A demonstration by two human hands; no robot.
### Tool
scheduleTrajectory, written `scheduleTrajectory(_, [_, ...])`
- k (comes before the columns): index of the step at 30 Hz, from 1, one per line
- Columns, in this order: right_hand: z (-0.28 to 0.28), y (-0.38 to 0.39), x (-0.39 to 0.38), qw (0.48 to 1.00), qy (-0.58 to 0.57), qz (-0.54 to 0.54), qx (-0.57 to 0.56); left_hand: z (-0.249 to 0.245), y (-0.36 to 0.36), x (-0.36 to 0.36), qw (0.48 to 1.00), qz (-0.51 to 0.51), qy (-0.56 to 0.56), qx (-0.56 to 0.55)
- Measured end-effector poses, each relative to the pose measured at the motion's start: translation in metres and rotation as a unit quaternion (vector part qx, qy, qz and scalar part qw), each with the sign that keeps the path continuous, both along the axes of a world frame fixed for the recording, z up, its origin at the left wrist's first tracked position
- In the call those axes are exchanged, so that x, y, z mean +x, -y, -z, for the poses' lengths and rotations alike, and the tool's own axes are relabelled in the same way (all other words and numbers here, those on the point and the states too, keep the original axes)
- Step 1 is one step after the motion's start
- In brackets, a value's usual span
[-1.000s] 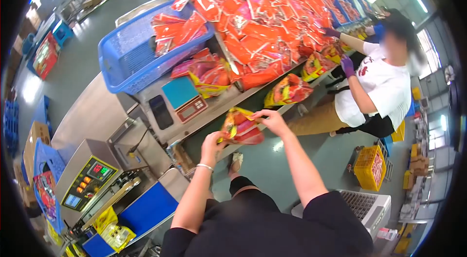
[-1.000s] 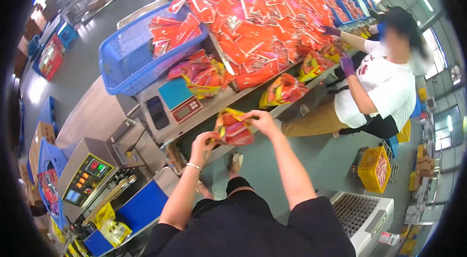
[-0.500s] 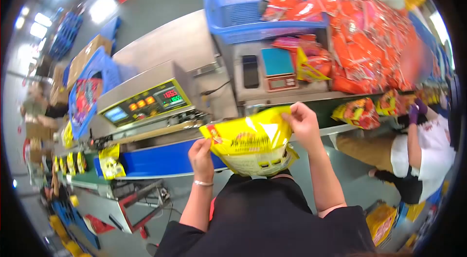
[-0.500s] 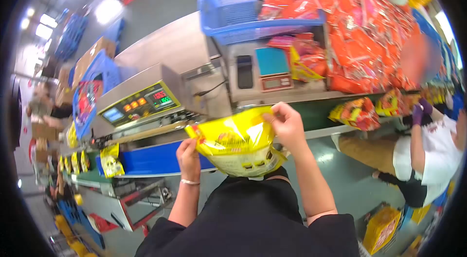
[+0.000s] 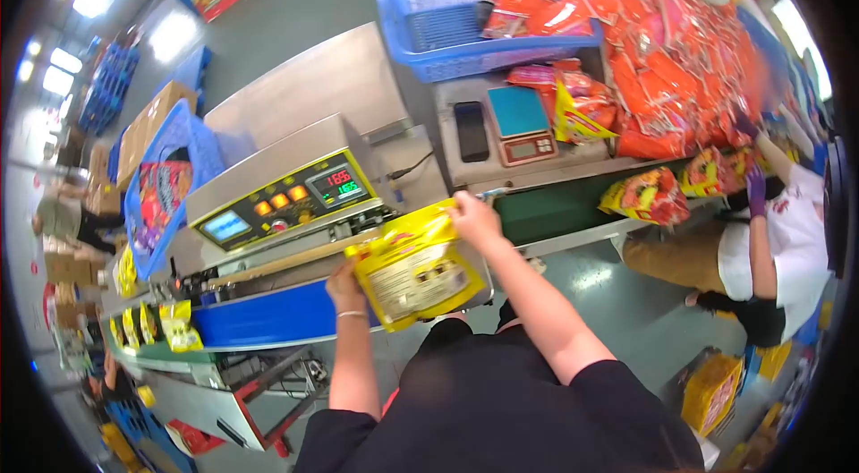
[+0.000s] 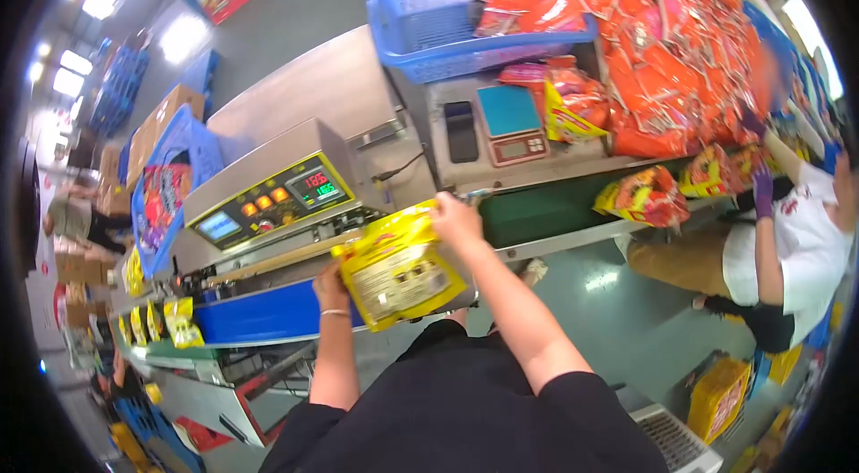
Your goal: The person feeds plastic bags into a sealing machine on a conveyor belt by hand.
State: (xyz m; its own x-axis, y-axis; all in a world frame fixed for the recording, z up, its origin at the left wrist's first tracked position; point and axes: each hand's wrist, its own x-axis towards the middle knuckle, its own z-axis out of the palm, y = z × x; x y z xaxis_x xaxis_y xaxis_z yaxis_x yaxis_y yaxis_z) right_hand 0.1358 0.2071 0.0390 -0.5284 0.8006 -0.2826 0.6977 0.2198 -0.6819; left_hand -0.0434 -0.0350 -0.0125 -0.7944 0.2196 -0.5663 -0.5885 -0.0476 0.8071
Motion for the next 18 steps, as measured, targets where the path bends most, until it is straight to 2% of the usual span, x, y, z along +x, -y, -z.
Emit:
scheduleTrajectory(2, [0.025, 0.021, -0.024, 0.997, -0.076, 0.002, -0.015, -0.007, 0.023, -0.025, 0.999, 0.023, 0.009, -0.027])
scheduleTrajectory(3, [0.01, 0.028, -0.03, 0.995, -0.094, 0.0, -0.026, 0.001, 0.038, -0.041, 0.999, 0.037, 0.01, -0.018])
scheduleTrajectory(4, [0.023, 0.035, -0.037, 0.989, -0.143, -0.013, -0.033, 0.008, 0.058, -0.058, 0.996, 0.063, -0.016, -0.054])
scheduleTrajectory(5, [0.02, 0.037, -0.036, 0.984, -0.166, -0.04, -0.057, 0.009, 0.073, -0.07, 0.988, 0.096, -0.094, -0.072])
scheduleTrajectory(6, [0.011, 0.031, -0.028, 0.976, -0.19, -0.071, -0.081, 0.009, 0.09, -0.08, 0.96, 0.105, -0.177, -0.189])
scheduleTrajectory(7, [-0.002, 0.017, -0.011, 0.978, -0.185, -0.059, -0.072, 0.002, 0.098, -0.075, 0.935, 0.048, -0.279, -0.214])
scheduleTrajectory(8, [-0.023, 0.002, 0.01, 0.96, -0.266, -0.022, -0.087, -0.01, 0.097, -0.073, 0.896, -0.016, -0.378, -0.234])
scheduleTrajectory(9, [-0.047, -0.013, 0.033, 0.933, -0.346, 0.011, -0.101, -0.03, 0.077, -0.057, 0.898, -0.012, -0.377, -0.226])
scheduleTrajectory(10, [-0.071, -0.037, 0.069, 0.935, -0.348, 0.05, -0.043, -0.06, 0.047, -0.022, 0.888, -0.008, -0.426, -0.175])
scheduleTrajectory(11, [-0.083, -0.061, 0.11, 0.936, -0.332, 0.089, 0.081, -0.076, 0.021, 0.009, 0.872, -0.007, -0.473, -0.126])
scheduleTrajectory(12, [-0.086, -0.089, 0.157, 0.923, -0.298, 0.147, 0.195, -0.062, 0.001, 0.03, 0.875, 0.041, -0.466, -0.126])
scheduleTrajectory(13, [-0.102, -0.112, 0.209, 0.918, -0.258, 0.217, 0.207, -0.107, -0.053, 0.09, 0.927, 0.096, -0.351, -0.086])
scheduleTrajectory(14, [-0.119, -0.131, 0.256, 0.903, -0.242, 0.266, 0.236, -0.127, -0.092, 0.131, 0.909, 0.178, -0.364, -0.092])
scheduleTrajectory(15, [-0.119, -0.151, 0.303, 0.903, -0.123, 0.272, 0.31, -0.123, -0.126, 0.165, 0.869, 0.269, -0.406, -0.084])
scheduleTrajectory(16, [-0.122, -0.16, 0.343, 0.917, 0.011, 0.217, 0.335, -0.134, -0.164, 0.204, 0.869, 0.359, -0.34, -0.01])
scheduleTrajectory(17, [-0.11, -0.167, 0.375, 0.932, 0.064, 0.158, 0.319, -0.121, -0.197, 0.236, 0.846, 0.432, -0.303, 0.075])
scheduleTrajectory(18, [-0.115, -0.166, 0.377, 0.933, 0.062, 0.157, 0.317, -0.112, -0.229, 0.263, 0.811, 0.48, -0.324, 0.077])
